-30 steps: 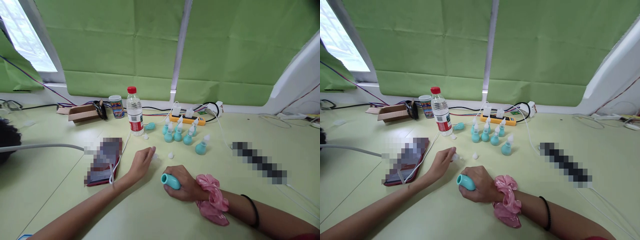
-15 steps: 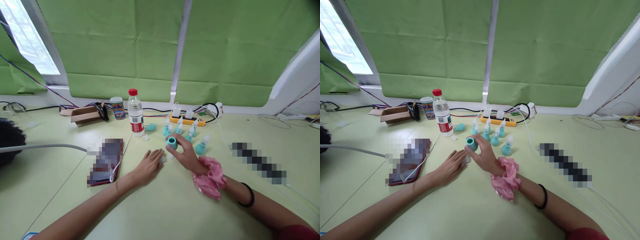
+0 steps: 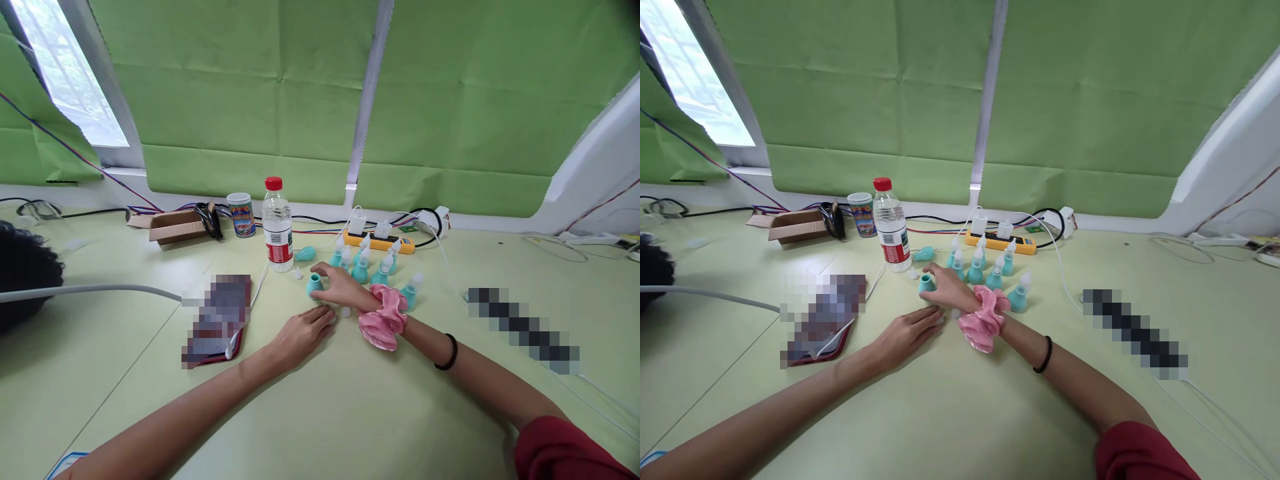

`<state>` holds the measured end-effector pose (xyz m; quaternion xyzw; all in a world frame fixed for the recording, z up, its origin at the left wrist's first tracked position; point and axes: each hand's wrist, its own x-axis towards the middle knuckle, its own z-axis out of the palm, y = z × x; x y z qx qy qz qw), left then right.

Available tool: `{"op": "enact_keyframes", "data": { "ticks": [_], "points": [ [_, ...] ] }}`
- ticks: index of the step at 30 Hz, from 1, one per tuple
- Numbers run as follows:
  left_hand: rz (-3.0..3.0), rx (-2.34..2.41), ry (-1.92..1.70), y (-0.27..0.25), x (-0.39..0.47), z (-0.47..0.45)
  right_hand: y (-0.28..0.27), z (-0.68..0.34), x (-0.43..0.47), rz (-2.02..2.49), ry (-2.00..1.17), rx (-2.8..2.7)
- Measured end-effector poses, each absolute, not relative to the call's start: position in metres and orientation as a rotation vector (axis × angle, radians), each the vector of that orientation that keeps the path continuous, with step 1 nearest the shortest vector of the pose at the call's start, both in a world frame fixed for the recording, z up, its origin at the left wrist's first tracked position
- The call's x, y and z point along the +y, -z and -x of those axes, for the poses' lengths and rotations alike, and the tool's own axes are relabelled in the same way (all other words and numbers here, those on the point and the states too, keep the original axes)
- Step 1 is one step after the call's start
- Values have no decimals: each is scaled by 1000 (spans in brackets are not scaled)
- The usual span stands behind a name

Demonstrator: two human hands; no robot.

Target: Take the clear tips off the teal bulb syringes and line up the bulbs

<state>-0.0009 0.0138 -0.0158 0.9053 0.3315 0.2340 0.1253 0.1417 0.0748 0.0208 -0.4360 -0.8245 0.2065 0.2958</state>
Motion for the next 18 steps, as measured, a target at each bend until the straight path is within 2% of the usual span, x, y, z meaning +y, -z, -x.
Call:
{"op": "enact_keyframes", "data": {
  "ticks": [4,7,12,18],
  "points": [
    [-2637,989,-747,18,17,1,-38,-165,64,1135,-224,-2015],
    [-2584,1045,-766,16,16,0,-43,-181,68,1307,-17,-1890],
    [-2533,1058,-789,17,17,2,-35,-187,81,1669,-49,-1984],
    [-2494,962,-904,20,19,5,-26,-177,89,1673,-59,-1998]
  ]
}}
